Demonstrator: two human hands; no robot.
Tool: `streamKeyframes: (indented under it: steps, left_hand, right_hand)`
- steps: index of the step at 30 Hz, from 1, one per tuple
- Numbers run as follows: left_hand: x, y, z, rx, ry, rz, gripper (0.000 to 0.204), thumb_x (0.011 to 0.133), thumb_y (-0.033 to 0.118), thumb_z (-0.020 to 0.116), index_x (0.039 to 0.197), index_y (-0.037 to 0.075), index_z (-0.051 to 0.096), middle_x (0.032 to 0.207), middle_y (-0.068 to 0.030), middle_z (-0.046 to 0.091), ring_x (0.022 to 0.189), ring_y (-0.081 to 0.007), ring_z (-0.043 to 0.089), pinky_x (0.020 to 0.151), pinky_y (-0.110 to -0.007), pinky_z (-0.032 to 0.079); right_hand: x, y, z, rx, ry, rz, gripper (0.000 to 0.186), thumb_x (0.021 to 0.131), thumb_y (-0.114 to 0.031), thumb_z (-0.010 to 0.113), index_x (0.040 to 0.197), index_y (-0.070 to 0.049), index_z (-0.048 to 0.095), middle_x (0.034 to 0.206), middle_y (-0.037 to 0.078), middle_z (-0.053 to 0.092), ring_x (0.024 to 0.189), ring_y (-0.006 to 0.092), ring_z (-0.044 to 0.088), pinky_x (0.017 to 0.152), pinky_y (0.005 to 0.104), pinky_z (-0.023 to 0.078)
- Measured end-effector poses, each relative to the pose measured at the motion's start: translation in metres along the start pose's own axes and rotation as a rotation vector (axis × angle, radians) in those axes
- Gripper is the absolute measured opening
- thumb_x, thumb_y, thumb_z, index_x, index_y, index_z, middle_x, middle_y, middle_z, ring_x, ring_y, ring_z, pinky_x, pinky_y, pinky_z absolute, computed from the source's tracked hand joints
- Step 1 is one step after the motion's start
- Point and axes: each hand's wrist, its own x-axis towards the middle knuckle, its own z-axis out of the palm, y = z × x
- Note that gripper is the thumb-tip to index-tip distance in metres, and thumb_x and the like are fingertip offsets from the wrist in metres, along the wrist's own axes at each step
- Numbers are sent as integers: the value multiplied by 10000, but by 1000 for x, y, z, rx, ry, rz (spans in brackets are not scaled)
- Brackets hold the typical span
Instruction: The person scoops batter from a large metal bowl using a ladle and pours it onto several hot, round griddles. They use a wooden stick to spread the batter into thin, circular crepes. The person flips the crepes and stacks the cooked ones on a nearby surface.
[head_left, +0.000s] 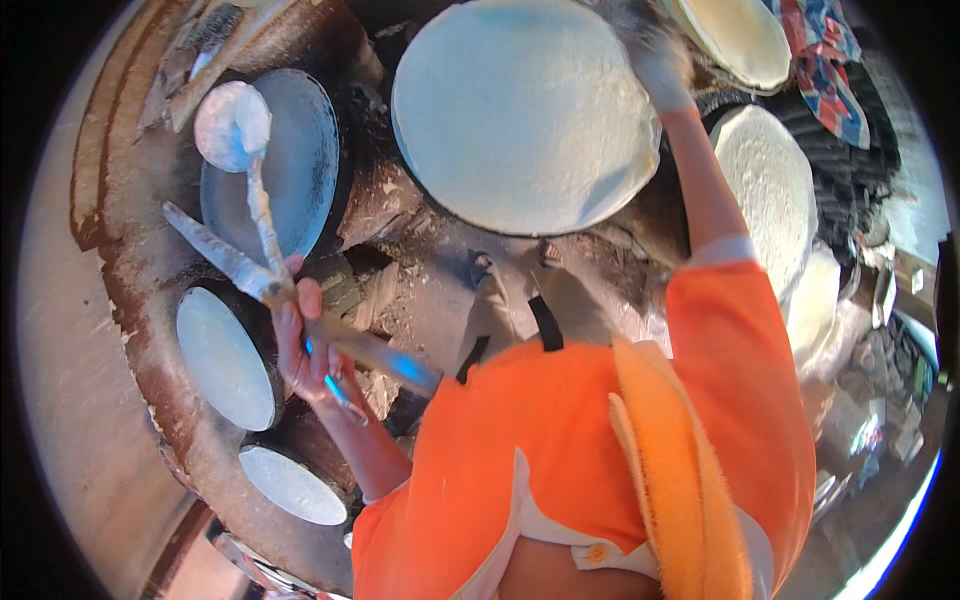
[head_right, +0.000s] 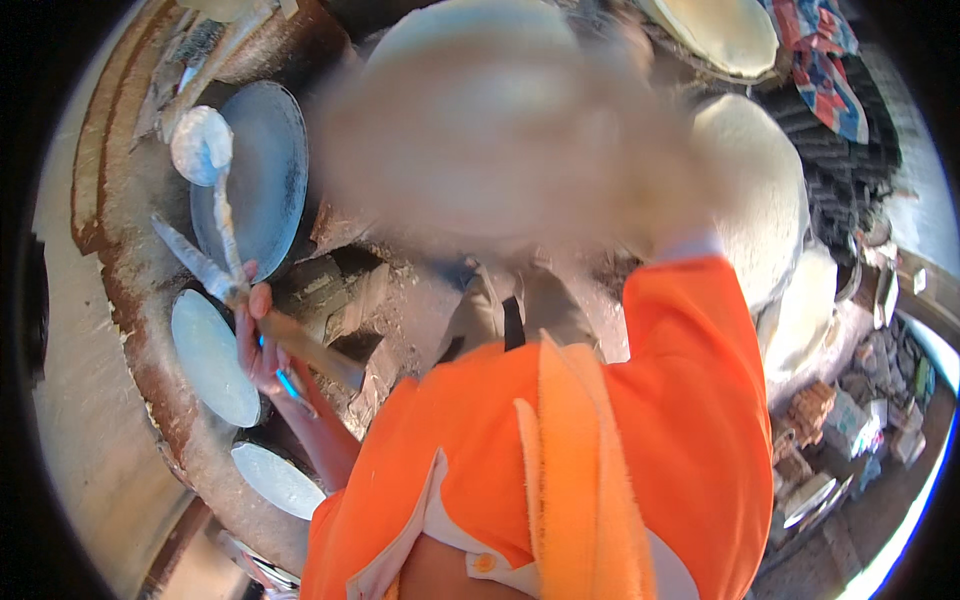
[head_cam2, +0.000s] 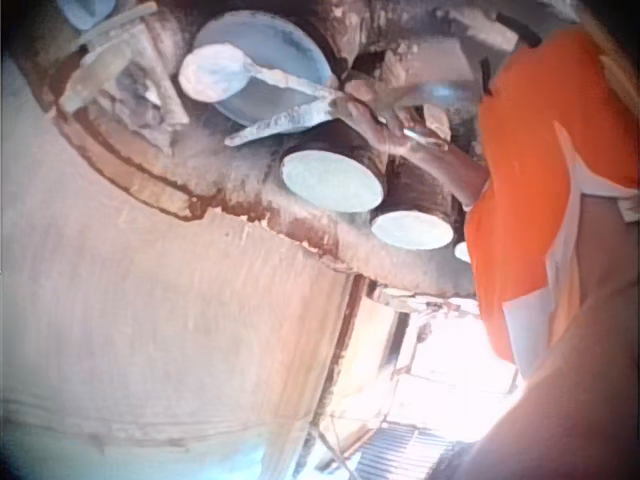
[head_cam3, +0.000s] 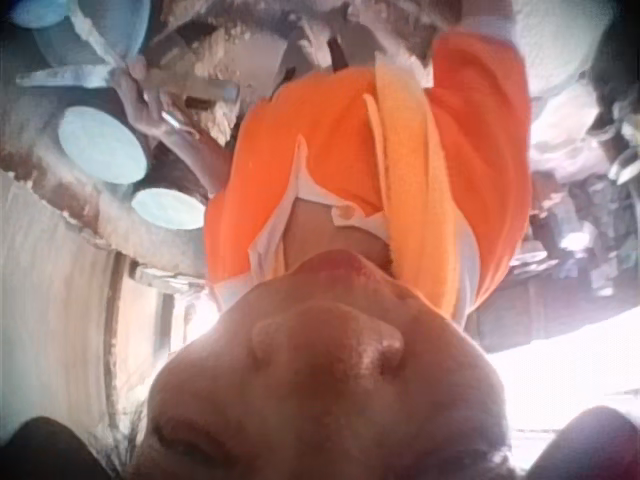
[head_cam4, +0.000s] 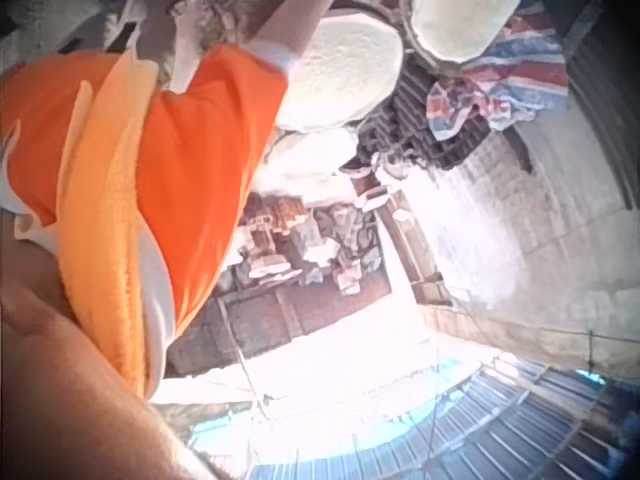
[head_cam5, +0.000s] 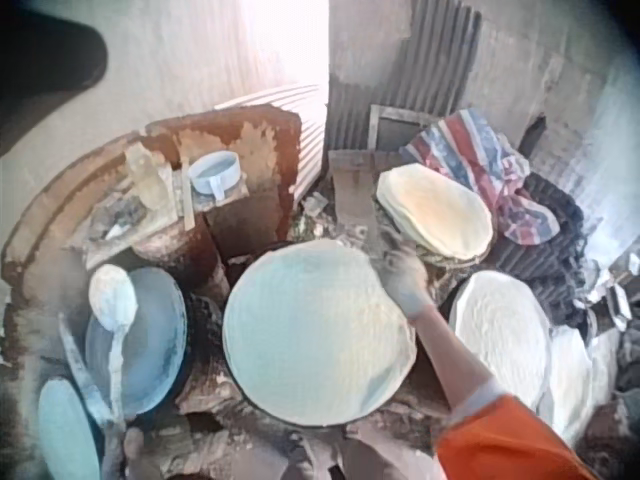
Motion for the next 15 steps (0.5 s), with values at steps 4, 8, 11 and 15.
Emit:
streamKeyframes:
  steps: [4, 8, 11, 15]
  left_hand:
    - [-15, 7, -47, -24, 17, -74, 414, 945, 113, 287, 1308, -71, 211, 944, -122, 472, 376, -24, 374, 355, -166, 375]
    - [-17, 26, -81, 16, -4, -128, 382, 945, 114, 311, 1275, -80, 289, 994, -140, 515, 373, -10, 359, 357, -147, 358]
    - [-12, 40, -87, 92, -70, -174, 383, 952, 120, 296, 1295, -47, 267, 975, -134, 514, 365, -7, 352, 351, -146, 357]
    - [-14, 41, -81, 187, -68, -222, 383, 943, 124, 348, 1289, -26, 279, 908, -137, 520, 333, -15, 331, 304, -166, 332]
  right_hand:
    - [-150, -125, -143, 719, -186, 798, 559, 896, -358, 467, 1290, 24, 365, 1305, 174, 423, 1148, 336, 451, 940, 383, 391]
    - [-196, -229, -162, 1501, -437, 1249, 429, 855, -379, 540, 1135, -57, 488, 1086, 101, 531, 954, 206, 505, 812, 382, 432]
    - [-167, -268, -142, 1546, -219, 1793, 434, 830, -456, 559, 1020, -66, 552, 808, 75, 583, 616, 191, 525, 570, 363, 465]
    - [-148, -310, -152, 1374, -334, 1726, 502, 825, -507, 541, 955, -24, 573, 773, 74, 581, 593, 181, 540, 502, 311, 460]
